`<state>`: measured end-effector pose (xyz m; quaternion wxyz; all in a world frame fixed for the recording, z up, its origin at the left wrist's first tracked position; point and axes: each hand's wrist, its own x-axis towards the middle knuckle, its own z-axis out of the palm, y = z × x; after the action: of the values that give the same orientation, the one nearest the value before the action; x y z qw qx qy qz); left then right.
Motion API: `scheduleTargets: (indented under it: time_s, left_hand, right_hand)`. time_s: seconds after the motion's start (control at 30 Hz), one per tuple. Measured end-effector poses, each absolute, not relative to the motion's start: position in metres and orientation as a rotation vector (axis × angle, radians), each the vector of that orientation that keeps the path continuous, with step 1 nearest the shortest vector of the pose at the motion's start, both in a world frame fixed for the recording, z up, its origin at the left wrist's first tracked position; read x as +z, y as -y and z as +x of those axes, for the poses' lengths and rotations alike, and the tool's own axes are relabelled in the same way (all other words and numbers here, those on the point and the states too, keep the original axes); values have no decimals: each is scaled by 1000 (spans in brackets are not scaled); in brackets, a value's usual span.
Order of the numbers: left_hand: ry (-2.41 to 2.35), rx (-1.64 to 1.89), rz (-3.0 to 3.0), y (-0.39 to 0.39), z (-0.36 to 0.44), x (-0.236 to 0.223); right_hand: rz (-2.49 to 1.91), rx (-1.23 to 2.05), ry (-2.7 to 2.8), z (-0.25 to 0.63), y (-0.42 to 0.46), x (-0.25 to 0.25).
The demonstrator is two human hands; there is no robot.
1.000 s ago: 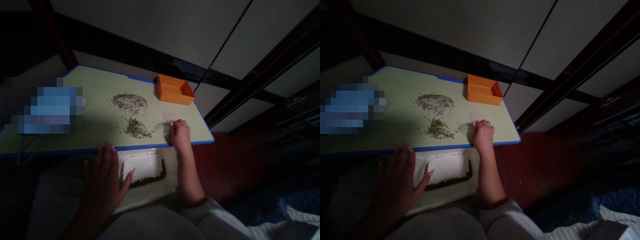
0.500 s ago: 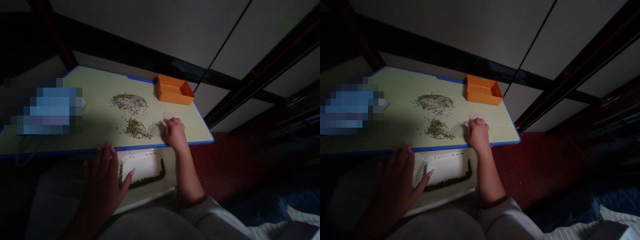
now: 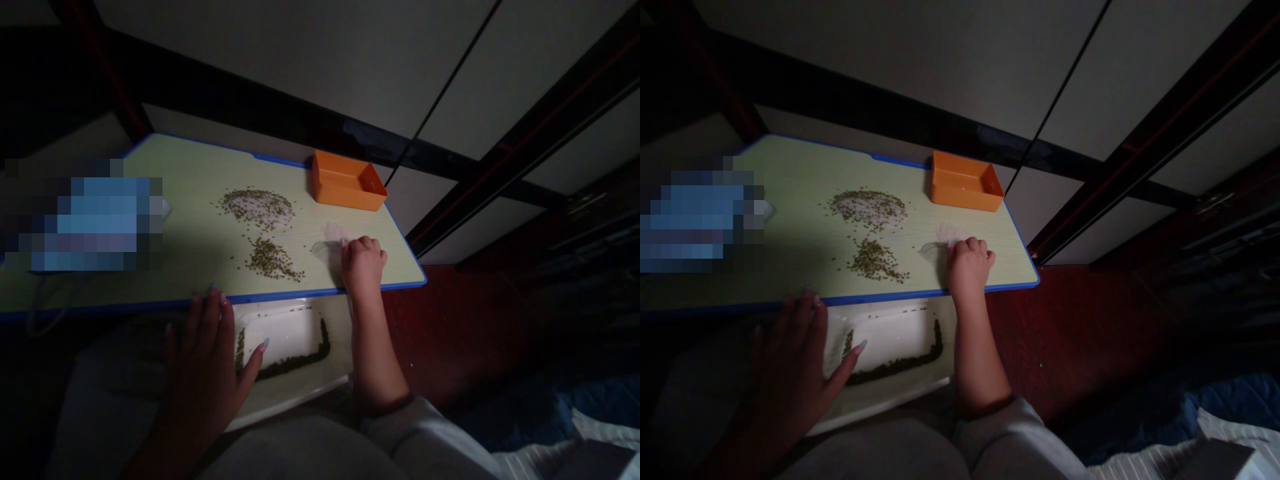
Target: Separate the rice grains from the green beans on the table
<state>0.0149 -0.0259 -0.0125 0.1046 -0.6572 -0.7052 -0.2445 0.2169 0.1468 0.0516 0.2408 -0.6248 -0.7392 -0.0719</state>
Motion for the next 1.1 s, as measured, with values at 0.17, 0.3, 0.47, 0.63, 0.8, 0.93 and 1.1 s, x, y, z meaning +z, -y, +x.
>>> scheduleTargets:
  time_s: [0.17, 0.3, 0.47, 0.63, 0.8, 0.93, 1.1]
  left_hand:
    - [2055, -723, -1926, 26, 15, -14]
    - [2044, -701, -1929, 26, 14, -14]
    - [2041, -716, -1929, 26, 13, -15]
    - [2031, -733, -1929, 27, 13, -15]
    - [2036, -728, -1945, 26, 12, -14]
    - [2022, -739, -1936, 24, 13, -15]
    - [2016, -756, -1927, 24, 13, -16]
  right_hand:
    - [-1776, -165, 1923, 218, -147, 53]
    - [-1627, -79, 2033, 210, -139, 56]
    - [-1578, -82, 2054, 203, -134, 58]
    - [-1586, -71, 2138, 197, -136, 56]
    - [-1678, -130, 2132, 198, -139, 55]
    - [-1826, -173, 1996, 209, -145, 54]
    - [-1946, -172, 1866, 221, -151, 53]
